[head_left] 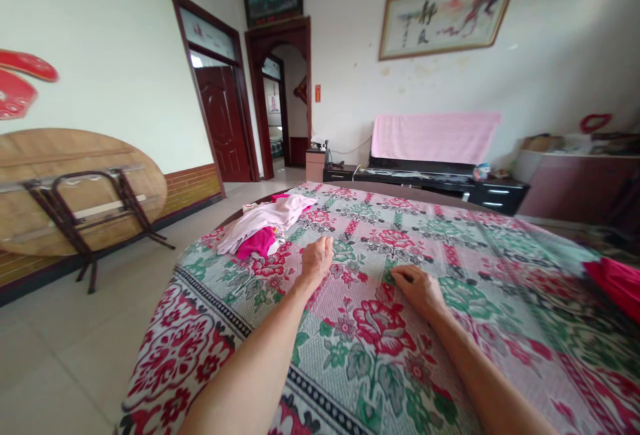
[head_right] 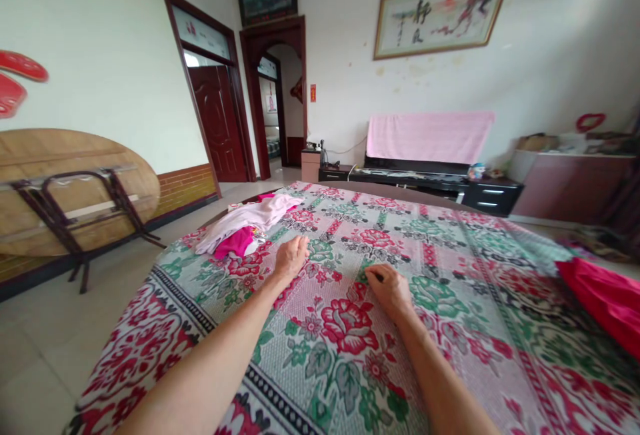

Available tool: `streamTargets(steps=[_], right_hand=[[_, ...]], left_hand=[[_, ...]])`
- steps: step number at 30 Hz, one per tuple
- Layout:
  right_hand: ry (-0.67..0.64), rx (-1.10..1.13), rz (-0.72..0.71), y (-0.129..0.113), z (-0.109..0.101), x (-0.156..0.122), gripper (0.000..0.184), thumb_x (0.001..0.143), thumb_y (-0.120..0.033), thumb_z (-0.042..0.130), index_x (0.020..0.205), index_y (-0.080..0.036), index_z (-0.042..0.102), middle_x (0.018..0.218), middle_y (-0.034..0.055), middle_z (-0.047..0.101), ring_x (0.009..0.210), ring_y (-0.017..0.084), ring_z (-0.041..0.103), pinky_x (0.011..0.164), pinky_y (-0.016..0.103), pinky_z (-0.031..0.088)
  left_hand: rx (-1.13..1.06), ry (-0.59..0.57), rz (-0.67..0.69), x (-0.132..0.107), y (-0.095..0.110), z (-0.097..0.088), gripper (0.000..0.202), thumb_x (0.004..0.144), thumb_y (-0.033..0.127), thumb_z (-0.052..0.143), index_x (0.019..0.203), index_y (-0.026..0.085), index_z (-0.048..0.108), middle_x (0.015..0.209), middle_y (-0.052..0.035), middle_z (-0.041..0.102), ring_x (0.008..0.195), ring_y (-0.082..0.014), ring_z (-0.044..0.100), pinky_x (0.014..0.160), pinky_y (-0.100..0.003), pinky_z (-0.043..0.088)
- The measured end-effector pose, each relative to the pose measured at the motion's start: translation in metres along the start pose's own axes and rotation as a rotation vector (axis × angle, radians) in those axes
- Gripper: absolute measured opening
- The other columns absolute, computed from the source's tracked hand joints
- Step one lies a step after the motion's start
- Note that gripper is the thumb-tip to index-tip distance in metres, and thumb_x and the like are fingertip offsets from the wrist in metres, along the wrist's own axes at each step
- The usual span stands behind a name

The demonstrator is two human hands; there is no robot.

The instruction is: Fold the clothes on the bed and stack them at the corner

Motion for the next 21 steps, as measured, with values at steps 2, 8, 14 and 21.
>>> streamTargets(steps=[2,8,14,21], right_hand=[[0.009,0.004,0.006,0.0,-0.001,0.0,0.026,0.075,-0.039,0.051,0.075,-0.024,0.072,0.085,0.0029,0.073,0.081,0.019,0.067,0.075,0.029,0.051],[0.023,-0.02,0.02,0.002,0.001,0.0,0.026,0.076,-0.038,0.051,0.076,-0.024,0.073,0.084,0.0025,0.073,0.08,0.019,0.067,0.074,0.028,0.05],[0.03,-0.068,0.017,0.001,0.003,0.0,0.024,0.077,-0.033,0.05,0.076,-0.024,0.073,0.086,0.0033,0.073,0.078,0.019,0.067,0.073,0.029,0.05],[0.026,-0.065,0.013,-0.004,0.001,-0.001,0.024,0.078,-0.032,0.049,0.076,-0.024,0.072,0.085,0.0028,0.073,0.08,0.018,0.067,0.075,0.028,0.049]], left_hand=[[-0.029,0.112,-0.03,0.009,-0.01,-0.016,0.032,0.094,0.025,0.037,0.109,0.02,0.064,0.08,-0.0043,0.072,0.077,-0.0153,0.065,0.075,-0.024,0.045],[0.102,0.417,-0.07,0.029,-0.072,-0.076,0.039,0.086,0.016,0.041,0.119,0.015,0.06,0.109,-0.0115,0.068,0.102,-0.0227,0.06,0.093,-0.035,0.042],[0.294,0.43,-0.511,0.016,-0.158,-0.103,0.047,0.079,0.029,0.051,0.125,0.015,0.054,0.131,-0.0181,0.054,0.122,-0.0361,0.045,0.1,-0.054,0.033],[0.179,0.31,-0.722,0.011,-0.188,-0.101,0.055,0.079,0.045,0.051,0.124,0.012,0.055,0.13,-0.0225,0.054,0.12,-0.0403,0.048,0.096,-0.056,0.035]])
Point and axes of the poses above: each hand's wrist, its own x-axis towards the middle knuckle, its own z-axis out of the palm, y = z × x, the point moved 2 cm from there along x, towards the middle knuckle
